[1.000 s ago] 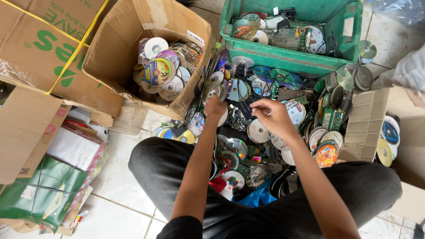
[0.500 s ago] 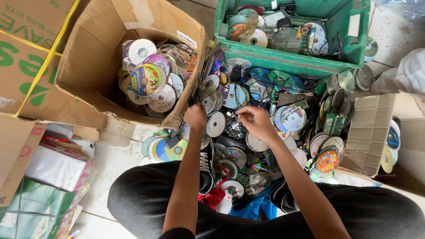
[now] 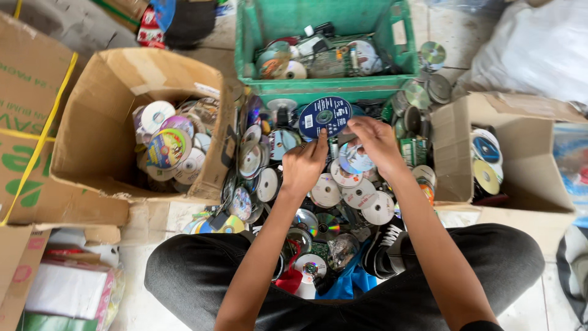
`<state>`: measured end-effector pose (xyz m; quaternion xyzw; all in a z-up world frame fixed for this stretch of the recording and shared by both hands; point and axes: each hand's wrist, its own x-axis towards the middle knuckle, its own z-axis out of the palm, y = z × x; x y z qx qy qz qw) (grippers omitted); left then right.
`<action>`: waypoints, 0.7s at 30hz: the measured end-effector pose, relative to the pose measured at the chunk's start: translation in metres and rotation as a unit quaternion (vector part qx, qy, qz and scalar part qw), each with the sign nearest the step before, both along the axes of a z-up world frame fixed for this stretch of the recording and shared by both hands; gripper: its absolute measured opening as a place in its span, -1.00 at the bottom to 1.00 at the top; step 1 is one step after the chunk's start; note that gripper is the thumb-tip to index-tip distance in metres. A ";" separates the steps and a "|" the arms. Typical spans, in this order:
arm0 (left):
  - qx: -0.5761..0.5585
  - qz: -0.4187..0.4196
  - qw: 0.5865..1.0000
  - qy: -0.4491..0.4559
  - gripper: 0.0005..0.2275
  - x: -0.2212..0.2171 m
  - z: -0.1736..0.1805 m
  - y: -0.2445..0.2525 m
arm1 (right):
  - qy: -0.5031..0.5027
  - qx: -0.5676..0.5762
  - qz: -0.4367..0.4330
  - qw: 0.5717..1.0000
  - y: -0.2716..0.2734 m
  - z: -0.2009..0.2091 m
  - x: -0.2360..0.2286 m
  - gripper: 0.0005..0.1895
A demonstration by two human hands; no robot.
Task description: The person sits on the floor and sorts through a large pile of CDs, DVDs, and electronic components. They pick up individual discs and a circuit board, briefly inspect them, and place them into different cardboard boxes or a green crate.
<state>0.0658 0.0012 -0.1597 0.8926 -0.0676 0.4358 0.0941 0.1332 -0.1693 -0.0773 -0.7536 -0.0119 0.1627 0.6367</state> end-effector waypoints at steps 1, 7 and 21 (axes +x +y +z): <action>0.002 -0.010 1.000 -0.004 -0.70 -0.003 0.013 -0.009 | -0.004 0.002 -0.010 1.000 -0.017 -0.004 0.001 -0.67; -0.031 -0.135 0.990 -0.019 -0.71 -0.028 0.071 -0.056 | -0.005 0.054 -0.050 0.997 -0.099 0.012 -0.017 -0.69; -0.530 -0.366 0.752 0.139 -0.62 -0.048 0.122 -0.076 | -0.037 0.156 0.050 0.986 -0.159 0.045 -0.071 -0.94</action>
